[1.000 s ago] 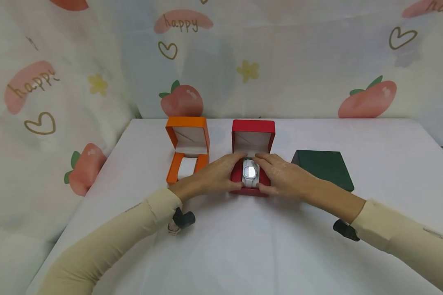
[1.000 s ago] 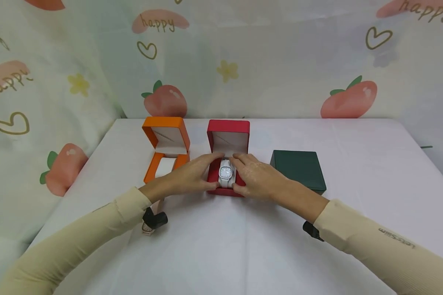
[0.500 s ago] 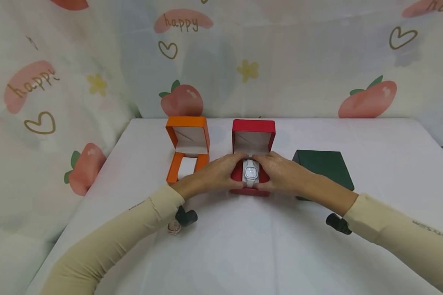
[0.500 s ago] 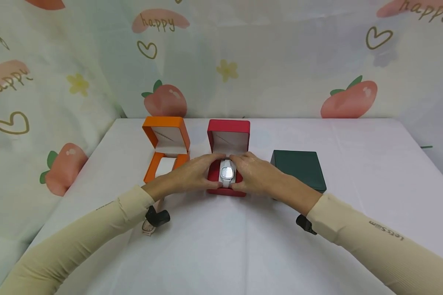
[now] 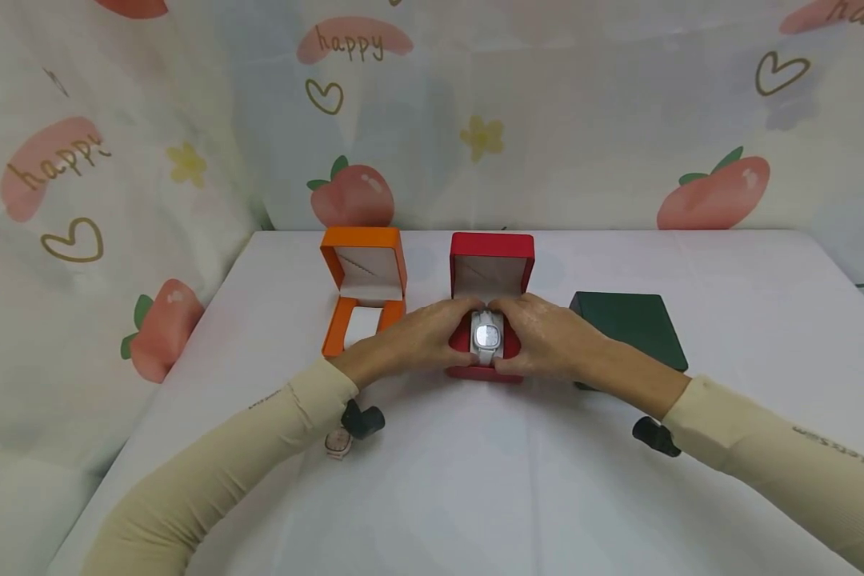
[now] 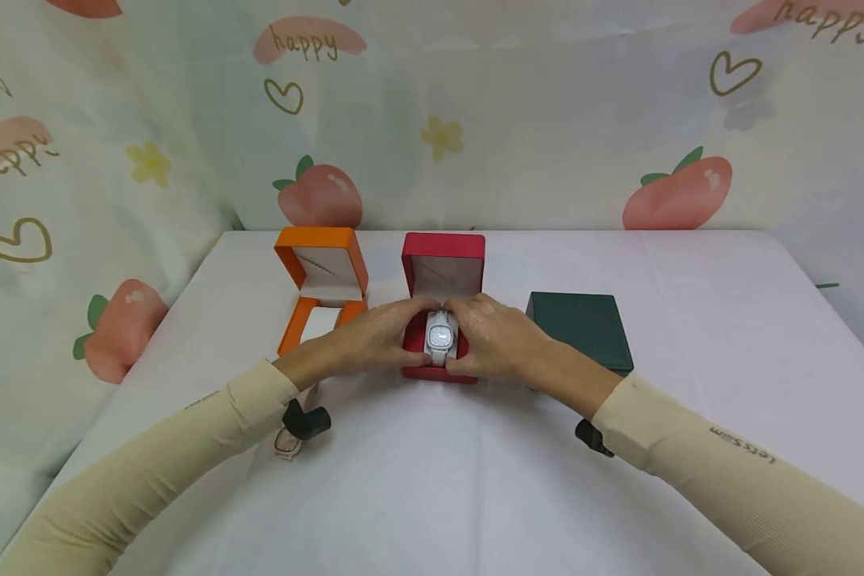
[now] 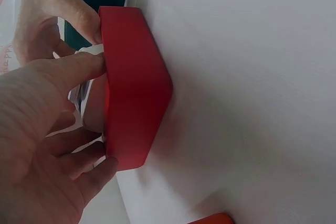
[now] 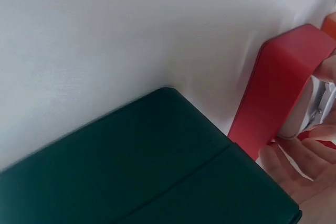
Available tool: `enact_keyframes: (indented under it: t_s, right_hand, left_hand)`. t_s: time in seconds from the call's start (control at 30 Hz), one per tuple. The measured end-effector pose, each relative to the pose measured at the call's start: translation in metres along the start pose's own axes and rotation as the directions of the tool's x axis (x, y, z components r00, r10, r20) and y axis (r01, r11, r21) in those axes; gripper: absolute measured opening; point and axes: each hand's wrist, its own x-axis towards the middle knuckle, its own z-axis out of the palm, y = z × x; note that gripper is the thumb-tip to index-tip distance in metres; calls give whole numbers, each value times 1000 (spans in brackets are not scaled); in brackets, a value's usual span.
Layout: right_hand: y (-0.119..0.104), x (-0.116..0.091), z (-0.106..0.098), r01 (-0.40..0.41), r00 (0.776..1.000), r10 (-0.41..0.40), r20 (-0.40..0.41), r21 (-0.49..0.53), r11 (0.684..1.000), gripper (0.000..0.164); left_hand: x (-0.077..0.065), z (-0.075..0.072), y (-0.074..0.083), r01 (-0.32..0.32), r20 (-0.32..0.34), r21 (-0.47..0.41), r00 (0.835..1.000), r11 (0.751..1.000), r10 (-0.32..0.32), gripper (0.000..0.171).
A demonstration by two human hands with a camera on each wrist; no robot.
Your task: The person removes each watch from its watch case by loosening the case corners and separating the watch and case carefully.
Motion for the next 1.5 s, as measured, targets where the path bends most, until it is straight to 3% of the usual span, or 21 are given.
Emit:
enact_keyframes:
  t_s: [0.6,0.87,1.07,1.3,1.5]
  right_hand:
    - [0,-2,3,-23,998,22,-53,-10,1000,81]
    - [1,-1,6,26,995,-25,-95,11,1000,75]
    - [1,-1,6,42,993,-39,-112,23,999,78]
    - [2,-1,5,87,984,-67,-165,116,989,77]
    - [0,-2,3,63,988,-22,-156,260,964,78]
  left_hand:
    - [-4,5,-2,-52,-69,18,996,998,53,74]
    - [-5,5,-1,-79,-95,71,992,994,86,73]
    - [-5,5,0,-120,-133,41,983,992,124,77]
    - [-4,2,0,-152,-188,-23,971,988,145,77]
    - [-7,-1,0,-156,-200,-47,969,987,144,75]
